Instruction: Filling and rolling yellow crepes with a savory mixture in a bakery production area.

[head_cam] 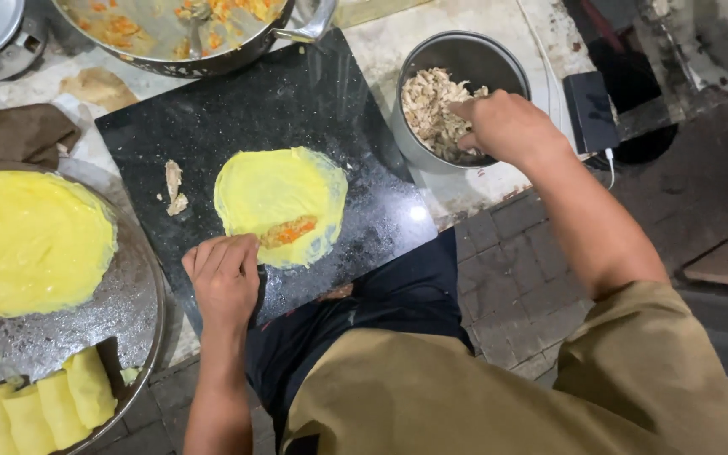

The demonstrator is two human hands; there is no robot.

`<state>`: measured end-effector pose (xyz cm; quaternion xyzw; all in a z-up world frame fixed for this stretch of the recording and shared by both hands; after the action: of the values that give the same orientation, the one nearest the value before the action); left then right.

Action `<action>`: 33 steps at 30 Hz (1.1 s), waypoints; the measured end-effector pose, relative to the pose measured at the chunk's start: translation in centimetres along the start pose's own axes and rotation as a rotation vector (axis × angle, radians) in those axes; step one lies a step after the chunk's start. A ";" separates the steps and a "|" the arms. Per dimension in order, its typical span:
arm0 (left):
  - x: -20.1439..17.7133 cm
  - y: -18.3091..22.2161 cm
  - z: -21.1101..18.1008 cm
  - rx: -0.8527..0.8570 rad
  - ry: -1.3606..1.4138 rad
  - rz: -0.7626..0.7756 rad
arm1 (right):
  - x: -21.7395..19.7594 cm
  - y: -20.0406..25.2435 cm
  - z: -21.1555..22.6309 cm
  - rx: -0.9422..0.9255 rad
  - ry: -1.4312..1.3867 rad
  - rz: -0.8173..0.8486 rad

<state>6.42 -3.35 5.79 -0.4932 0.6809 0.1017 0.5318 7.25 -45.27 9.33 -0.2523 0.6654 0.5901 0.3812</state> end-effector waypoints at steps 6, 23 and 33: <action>-0.4 -0.3 -0.4 0.009 -0.041 -0.026 | 0.7 -2.1 -0.2 -0.058 0.173 -0.092; -1.6 0.2 -0.5 -0.021 -0.022 -0.082 | -3.7 2.3 5.9 -0.191 0.034 0.134; -1.4 0.2 0.0 -0.009 0.029 -0.075 | 1.6 -2.8 3.6 -0.327 0.211 -0.033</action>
<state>6.24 -2.49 6.85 -0.5222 0.6691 0.0775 0.5231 9.23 -42.09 6.32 -0.3824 0.5927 0.6542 0.2728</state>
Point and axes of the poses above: each hand's wrist, its own y-axis away from the middle knuckle, its own x-axis out of the palm, z = x × y, the point moved 9 cm from there along -y, towards the middle knuckle, and after that the axes turned 14 degrees about z, right-handed, at the moved point
